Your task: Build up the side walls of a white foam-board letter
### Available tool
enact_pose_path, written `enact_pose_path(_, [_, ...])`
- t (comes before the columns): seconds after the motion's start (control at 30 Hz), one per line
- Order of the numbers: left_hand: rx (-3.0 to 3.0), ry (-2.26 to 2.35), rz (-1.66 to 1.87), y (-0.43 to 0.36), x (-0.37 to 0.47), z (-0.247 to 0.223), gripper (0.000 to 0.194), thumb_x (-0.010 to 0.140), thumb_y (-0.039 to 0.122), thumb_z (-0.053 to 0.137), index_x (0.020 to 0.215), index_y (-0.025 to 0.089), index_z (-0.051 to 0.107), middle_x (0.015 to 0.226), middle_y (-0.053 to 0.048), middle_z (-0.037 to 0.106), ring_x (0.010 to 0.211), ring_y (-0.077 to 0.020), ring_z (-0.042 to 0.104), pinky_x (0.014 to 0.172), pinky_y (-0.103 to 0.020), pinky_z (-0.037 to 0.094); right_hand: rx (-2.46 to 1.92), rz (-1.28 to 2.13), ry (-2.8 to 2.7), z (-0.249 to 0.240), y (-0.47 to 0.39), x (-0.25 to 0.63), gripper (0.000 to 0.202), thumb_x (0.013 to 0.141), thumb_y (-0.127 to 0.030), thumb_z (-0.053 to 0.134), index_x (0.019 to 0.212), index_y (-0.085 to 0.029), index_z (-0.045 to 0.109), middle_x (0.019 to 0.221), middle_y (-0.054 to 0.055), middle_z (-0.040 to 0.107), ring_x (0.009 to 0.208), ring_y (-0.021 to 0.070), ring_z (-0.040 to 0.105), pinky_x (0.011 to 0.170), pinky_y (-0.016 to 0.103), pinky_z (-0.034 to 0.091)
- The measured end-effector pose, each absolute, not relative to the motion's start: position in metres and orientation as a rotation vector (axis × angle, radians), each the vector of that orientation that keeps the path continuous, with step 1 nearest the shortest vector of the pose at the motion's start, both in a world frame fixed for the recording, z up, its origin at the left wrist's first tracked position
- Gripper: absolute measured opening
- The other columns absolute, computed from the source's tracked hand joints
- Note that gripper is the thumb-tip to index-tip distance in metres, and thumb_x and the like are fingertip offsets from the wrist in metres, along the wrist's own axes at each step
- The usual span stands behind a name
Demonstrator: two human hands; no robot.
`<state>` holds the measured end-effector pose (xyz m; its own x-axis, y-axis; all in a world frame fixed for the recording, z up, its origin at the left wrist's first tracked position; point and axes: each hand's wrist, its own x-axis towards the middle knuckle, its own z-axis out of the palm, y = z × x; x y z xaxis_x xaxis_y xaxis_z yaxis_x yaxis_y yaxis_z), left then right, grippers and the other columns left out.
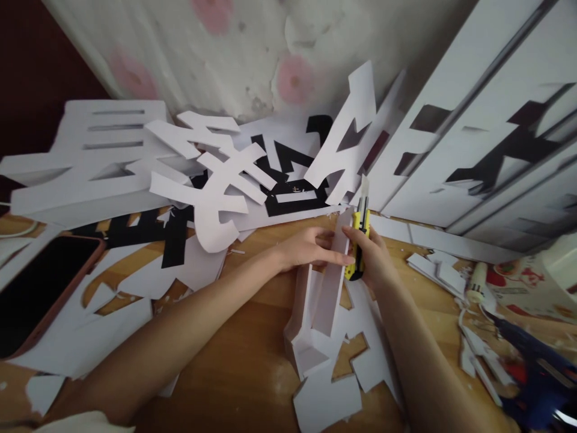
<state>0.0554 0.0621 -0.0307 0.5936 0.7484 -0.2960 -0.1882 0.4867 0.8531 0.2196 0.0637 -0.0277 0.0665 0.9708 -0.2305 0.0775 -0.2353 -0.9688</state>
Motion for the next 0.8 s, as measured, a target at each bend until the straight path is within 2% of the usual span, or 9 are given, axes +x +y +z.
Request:
enact_pose_path(0.17, [0.981,0.667,0.653,0.062,0.053,-0.034,0.041,0.068,0.024,0.087,0.104,0.018,0.070,0.108,-0.009,0.072,0.107,-0.0257,0.066,0.102,-0.050,0.048,-1.442,1.339,-1.096,-0.031,0.063,0.219,0.045,0.062,-0.053,0.080,0.079,-0.025,0.049,0.053,-0.009,0.051,0.044,0.0090,0.047,0.042,0.021,0.041])
enact_pose_path(0.37, [1.131,0.632,0.670,0.063,0.051,-0.034,0.029,0.073,0.023,0.083,0.100,0.018,0.071,0.106,-0.007,0.073,0.106,-0.0232,0.067,0.103,-0.044,0.048,-1.356,1.385,-1.109,-0.031,0.062,0.219,0.047,0.064,-0.055,0.081,0.081,-0.026,0.048,0.050,-0.010,0.049,0.042,0.0085,0.045,0.039,0.020,0.039])
enact_pose_path(0.8, [1.290,0.736,0.651,0.061,0.046,-0.021,0.037,0.073,0.033,0.084,0.106,0.021,0.071,0.109,-0.007,0.075,0.110,-0.0261,0.068,0.105,-0.045,0.047,-1.111,1.492,-1.180,-0.036,0.064,0.223,0.053,0.066,-0.058,0.084,0.084,-0.025,0.047,0.050,-0.011,0.054,0.039,0.0089,0.047,0.038,0.020,0.041])
